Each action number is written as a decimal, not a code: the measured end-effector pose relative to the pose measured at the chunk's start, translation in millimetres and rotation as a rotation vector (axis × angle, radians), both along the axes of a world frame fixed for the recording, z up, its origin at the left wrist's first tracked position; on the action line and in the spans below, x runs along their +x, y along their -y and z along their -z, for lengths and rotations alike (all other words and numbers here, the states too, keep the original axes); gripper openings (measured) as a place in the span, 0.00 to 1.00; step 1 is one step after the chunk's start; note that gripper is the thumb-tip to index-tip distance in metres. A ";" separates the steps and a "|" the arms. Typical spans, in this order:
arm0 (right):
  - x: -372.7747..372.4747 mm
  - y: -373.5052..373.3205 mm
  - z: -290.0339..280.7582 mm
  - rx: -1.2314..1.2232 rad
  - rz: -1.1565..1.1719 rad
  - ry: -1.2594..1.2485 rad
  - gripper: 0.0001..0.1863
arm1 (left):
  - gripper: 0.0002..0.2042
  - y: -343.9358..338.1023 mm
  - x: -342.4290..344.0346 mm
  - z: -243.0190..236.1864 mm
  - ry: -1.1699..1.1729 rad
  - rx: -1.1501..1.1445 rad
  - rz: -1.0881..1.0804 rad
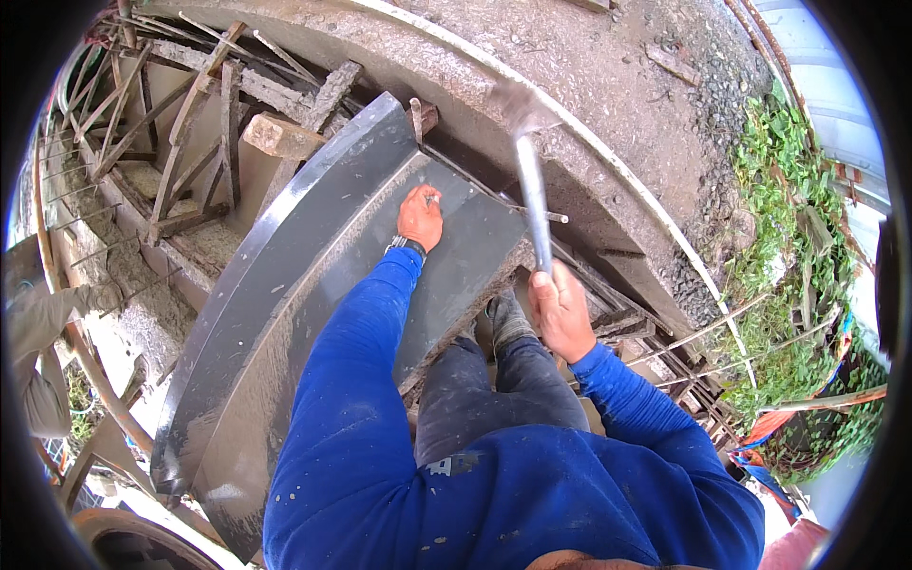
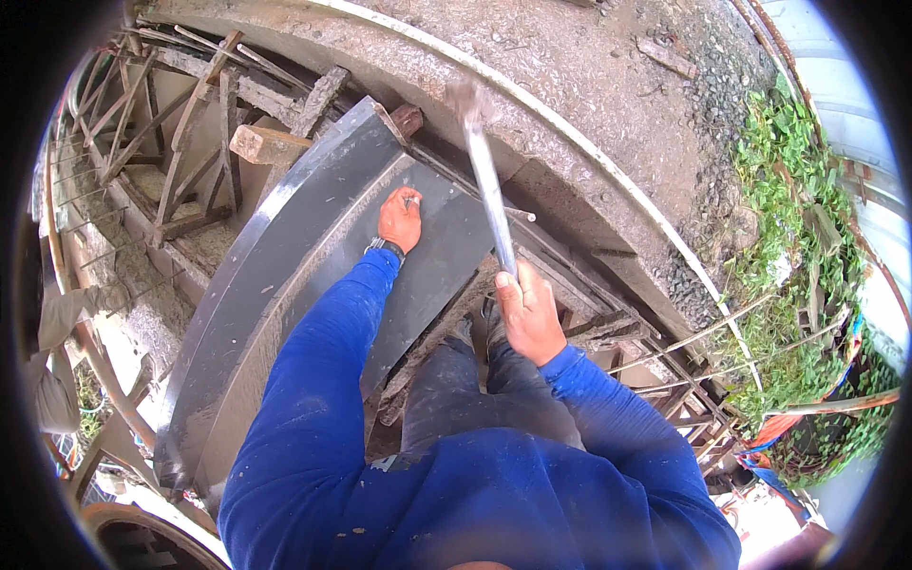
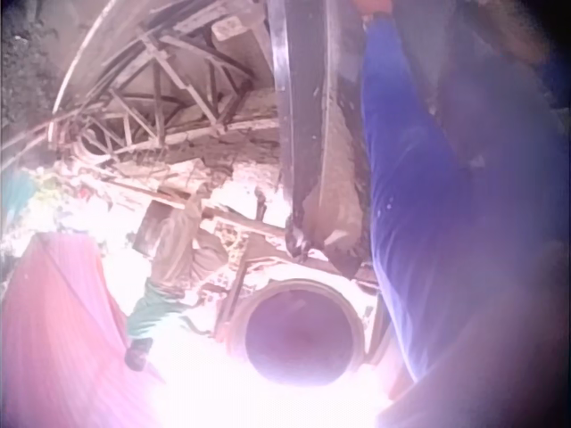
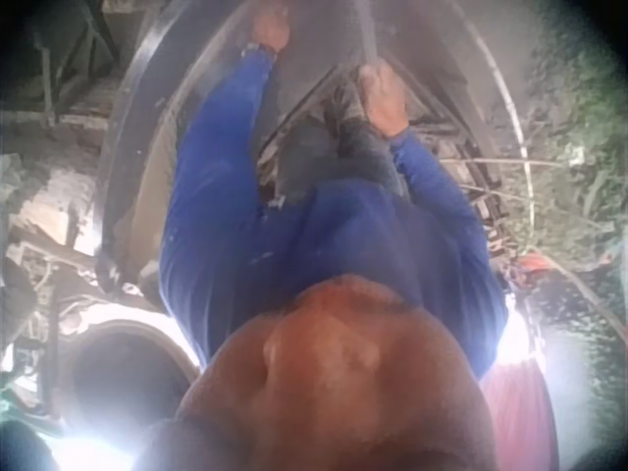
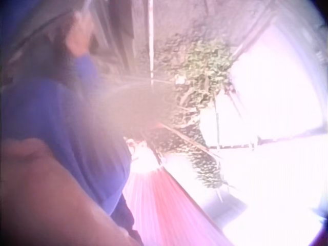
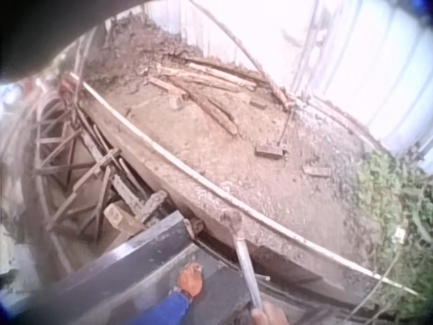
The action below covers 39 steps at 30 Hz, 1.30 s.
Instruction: The person uses a hammer and chisel to chip away at a large curved metal pan, then positions and secures a metal bar across it with assistance from a coworker. The person continues to hammer the pan and bar, adjusting their position on the wooden scaffolding throughout.
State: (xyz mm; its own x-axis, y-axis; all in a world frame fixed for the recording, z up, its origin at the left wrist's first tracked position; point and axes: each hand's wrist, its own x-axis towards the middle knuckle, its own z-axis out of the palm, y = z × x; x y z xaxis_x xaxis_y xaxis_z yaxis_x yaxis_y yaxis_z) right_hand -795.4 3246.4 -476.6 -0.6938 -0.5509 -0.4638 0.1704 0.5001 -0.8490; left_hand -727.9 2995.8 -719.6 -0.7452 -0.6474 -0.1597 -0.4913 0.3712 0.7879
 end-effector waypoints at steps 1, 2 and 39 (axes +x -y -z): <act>-4.0 14.6 -19.5 -0.161 0.031 -0.078 0.22 | 0.03 1.3 2.5 2.3 0.013 -0.009 0.003; -8.1 29.9 -36.8 -0.321 0.063 -0.156 0.22 | 0.03 2.7 4.4 3.6 0.027 -0.016 0.007; 22.4 -49.1 85.6 0.321 -0.038 0.366 0.22 | 0.03 -0.1 -13.5 -4.2 -0.035 0.029 -0.005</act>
State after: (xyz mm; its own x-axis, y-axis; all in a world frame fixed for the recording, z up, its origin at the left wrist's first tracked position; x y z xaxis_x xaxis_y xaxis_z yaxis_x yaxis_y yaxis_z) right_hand -773.1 3295.4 -562.2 -0.4360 -0.3621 -0.8238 0.4053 0.7383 -0.5391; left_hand -741.3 2995.9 -715.3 -0.7471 -0.6470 -0.1523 -0.4654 0.3455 0.8149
